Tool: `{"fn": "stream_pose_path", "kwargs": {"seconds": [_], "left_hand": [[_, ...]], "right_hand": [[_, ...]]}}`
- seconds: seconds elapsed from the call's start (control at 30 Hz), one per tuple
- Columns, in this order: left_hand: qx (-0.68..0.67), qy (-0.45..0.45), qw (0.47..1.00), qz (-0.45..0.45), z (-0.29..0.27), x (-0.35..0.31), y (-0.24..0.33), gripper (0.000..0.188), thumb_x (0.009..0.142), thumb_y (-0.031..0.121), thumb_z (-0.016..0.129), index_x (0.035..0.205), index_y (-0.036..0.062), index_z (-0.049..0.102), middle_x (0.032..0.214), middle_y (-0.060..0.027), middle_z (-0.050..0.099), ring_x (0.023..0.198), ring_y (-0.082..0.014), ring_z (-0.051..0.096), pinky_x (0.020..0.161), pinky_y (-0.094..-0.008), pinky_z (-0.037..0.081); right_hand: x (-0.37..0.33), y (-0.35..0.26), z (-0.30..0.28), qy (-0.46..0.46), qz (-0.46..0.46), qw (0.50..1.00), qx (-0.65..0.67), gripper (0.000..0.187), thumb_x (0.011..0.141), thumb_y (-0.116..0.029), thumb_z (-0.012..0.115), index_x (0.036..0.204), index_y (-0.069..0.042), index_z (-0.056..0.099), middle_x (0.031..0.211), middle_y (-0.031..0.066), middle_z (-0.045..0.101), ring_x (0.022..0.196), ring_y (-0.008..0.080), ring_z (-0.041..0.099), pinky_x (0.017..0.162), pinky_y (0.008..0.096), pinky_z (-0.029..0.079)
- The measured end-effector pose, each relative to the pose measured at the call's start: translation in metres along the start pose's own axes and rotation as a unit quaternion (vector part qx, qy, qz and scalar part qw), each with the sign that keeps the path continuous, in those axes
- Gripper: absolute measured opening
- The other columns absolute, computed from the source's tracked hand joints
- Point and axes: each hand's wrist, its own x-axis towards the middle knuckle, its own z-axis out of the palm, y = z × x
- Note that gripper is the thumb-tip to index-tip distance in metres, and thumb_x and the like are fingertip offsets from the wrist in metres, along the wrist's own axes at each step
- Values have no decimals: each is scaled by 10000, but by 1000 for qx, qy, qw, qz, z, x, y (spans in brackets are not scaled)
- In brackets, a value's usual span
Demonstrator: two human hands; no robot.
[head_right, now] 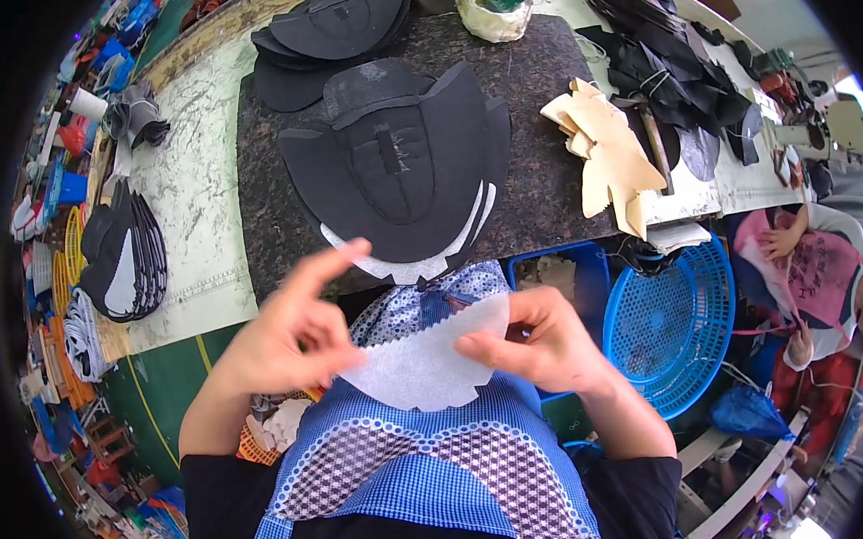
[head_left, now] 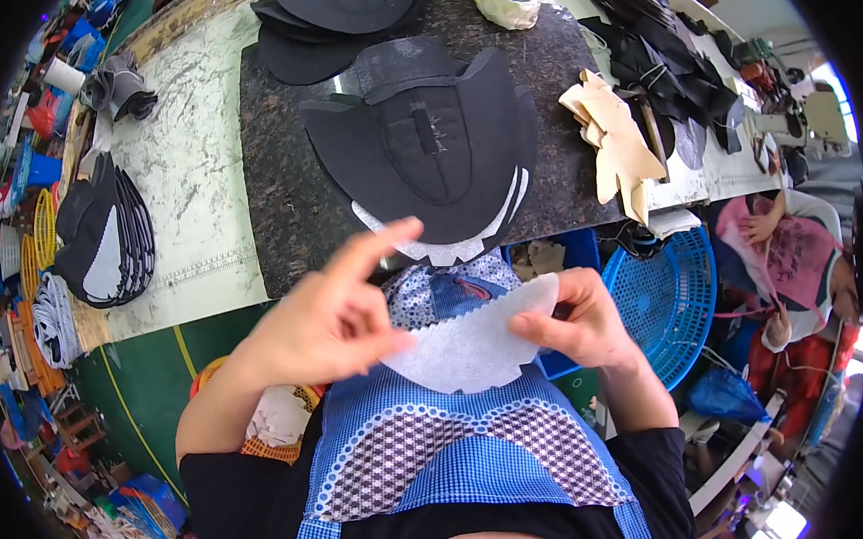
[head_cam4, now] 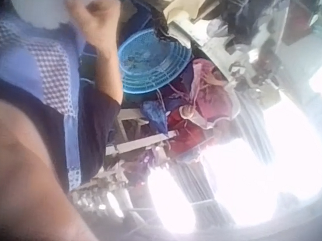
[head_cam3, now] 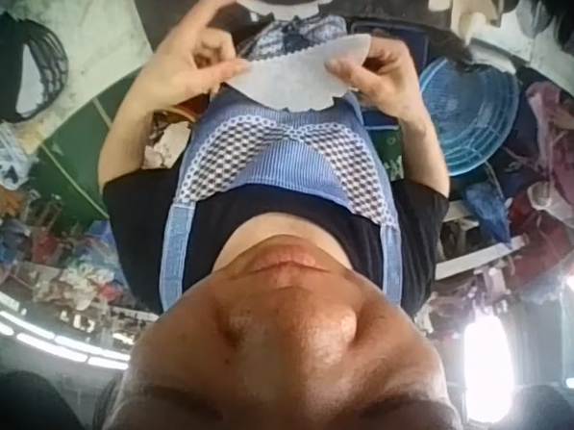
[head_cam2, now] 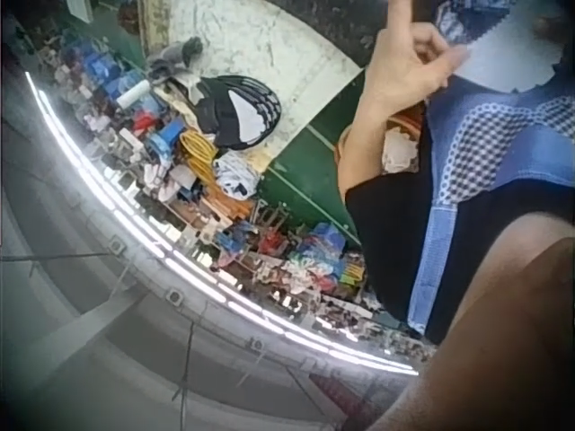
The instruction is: The person applies adhesive strips to small shoe components by hand, then assembles the components on a work surface.
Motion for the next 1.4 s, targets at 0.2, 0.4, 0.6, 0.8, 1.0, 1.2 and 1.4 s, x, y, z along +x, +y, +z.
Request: {"fn": "stream_pose_path", "kwargs": {"seconds": [0.2,0.4,0.6,0.8,1.0,1.2,1.4], "left_hand": [[17,242,947,209,-34,41,19,532,874,10,746,1342,41,494,769,21,606,649,-27,566,586,-182,429],[85,237,958,138,-55,67,-8,265,894,86,745,1087,42,568,762,26,567,685,-41,527,626,-220,431],[383,253,886,69,-50,70,7,266,803,175,809,918,48,606,791,-7,610,707,-152,608,628,-323,478],[545,169,754,325,3,58,-11,834,642,327,870,1387,111,564,1429,-135,526,1309,-342,511,1064,-510,430],[550,105,775,291,-2,57,-15,804,699,350,847,1414,132,550,1467,-158,514,1370,-320,485,1118,-489,377],[440,316,793,279,-114,141,46,390,850,314,760,1147,71,687,1102,-117,720,1044,-276,695,893,-380,533],[571,309,714,261,-207,220,24,474,870,411,741,1257,144,689,1352,-109,642,1212,-304,631,1005,-379,504]], "right_hand": [[76,-50,-19,154,-125,958,-206,240,835,-196,820,941,7,750,877,12,602,766,92,567,676,269,467],[101,-45,-28,132,-87,925,-345,312,811,-263,827,970,-2,768,828,19,513,690,112,463,611,285,394],[108,-30,-28,150,-132,899,-389,306,758,-239,842,874,24,737,837,77,527,721,202,545,649,342,450],[114,-45,-35,146,-134,831,-520,401,740,-355,819,685,-3,636,796,108,583,727,307,625,633,404,481],[94,-56,-37,278,-367,714,-528,239,751,-172,814,914,-71,672,953,103,672,913,326,642,791,433,503],[72,-3,5,55,-226,754,-614,871,846,-527,699,1512,-41,417,1599,203,330,1503,360,283,1225,497,203],[38,-14,-32,145,-329,843,-399,495,844,-244,767,1253,3,638,1302,193,612,1232,380,562,1030,458,461]]}}
